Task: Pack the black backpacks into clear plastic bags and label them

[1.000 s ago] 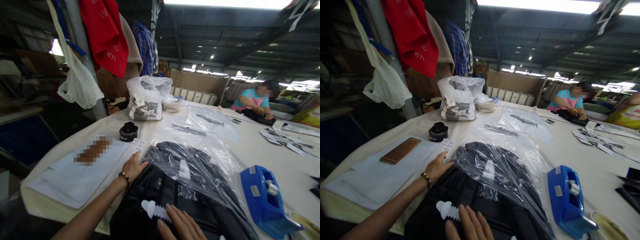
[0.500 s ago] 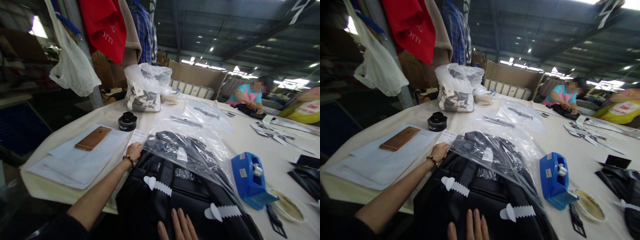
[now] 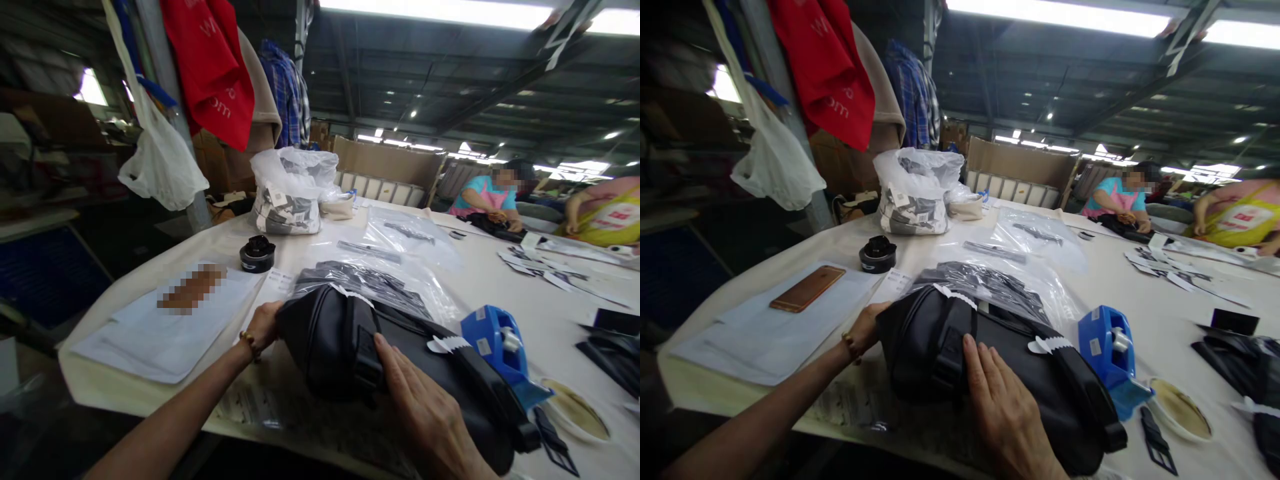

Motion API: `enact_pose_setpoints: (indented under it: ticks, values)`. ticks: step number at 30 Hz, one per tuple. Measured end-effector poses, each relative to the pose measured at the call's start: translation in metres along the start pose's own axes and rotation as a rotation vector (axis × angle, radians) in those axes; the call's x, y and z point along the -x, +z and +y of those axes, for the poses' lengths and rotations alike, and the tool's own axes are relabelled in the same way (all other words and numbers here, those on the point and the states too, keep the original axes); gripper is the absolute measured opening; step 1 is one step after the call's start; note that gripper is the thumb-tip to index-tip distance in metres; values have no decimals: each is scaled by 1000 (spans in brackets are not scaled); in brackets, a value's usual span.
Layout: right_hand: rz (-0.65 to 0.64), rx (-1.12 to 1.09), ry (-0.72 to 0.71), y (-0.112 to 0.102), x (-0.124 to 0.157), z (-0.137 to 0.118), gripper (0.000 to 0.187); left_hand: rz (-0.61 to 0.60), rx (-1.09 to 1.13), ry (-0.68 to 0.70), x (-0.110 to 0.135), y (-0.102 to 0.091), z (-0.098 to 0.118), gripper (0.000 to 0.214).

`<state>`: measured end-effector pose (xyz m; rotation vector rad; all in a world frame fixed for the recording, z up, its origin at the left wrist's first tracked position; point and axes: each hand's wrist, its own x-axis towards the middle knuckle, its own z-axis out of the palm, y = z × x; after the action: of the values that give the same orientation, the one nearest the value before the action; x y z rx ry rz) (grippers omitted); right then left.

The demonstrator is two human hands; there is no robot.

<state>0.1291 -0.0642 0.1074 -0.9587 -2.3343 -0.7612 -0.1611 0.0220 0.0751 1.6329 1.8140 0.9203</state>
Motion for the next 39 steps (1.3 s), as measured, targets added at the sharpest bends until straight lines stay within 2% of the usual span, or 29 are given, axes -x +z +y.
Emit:
enact_pose_setpoints:
  ticks: [4,7,12,17,21,23,28,30,33,37,39]
  values:
    - [-26,52,-137,26,10,-7,59,57,45,-3,13,9,-8,18]
    - [-59,84,-165,34,17,-17,58,100,82,-25,19,12,-17,25]
    - [-135,35,-121,29,16,-24,61,135,160,-89,21,12,-31,43]
    - [-232,-229,65,14,1,-26,62,195,183,-104,11,10,-29,48]
    - [-135,-392,85,9,-29,-26,69,264,95,-61,6,7,-20,44]
    - [-135,-411,144,16,-42,-27,65,307,29,-3,4,4,-14,43]
    - [-386,-569,270,46,-54,-32,64,315,-96,252,-4,7,1,30]
    - [-431,-596,286,54,-52,-33,63,312,-117,329,-5,12,5,29]
    - [-457,-616,306,59,-48,-32,63,345,-133,421,3,16,6,30]
    - [-438,-627,309,64,-45,-30,62,424,-353,772,25,10,-8,23]
    - [-411,-631,302,66,-43,-31,62,469,-515,888,34,5,-19,20]
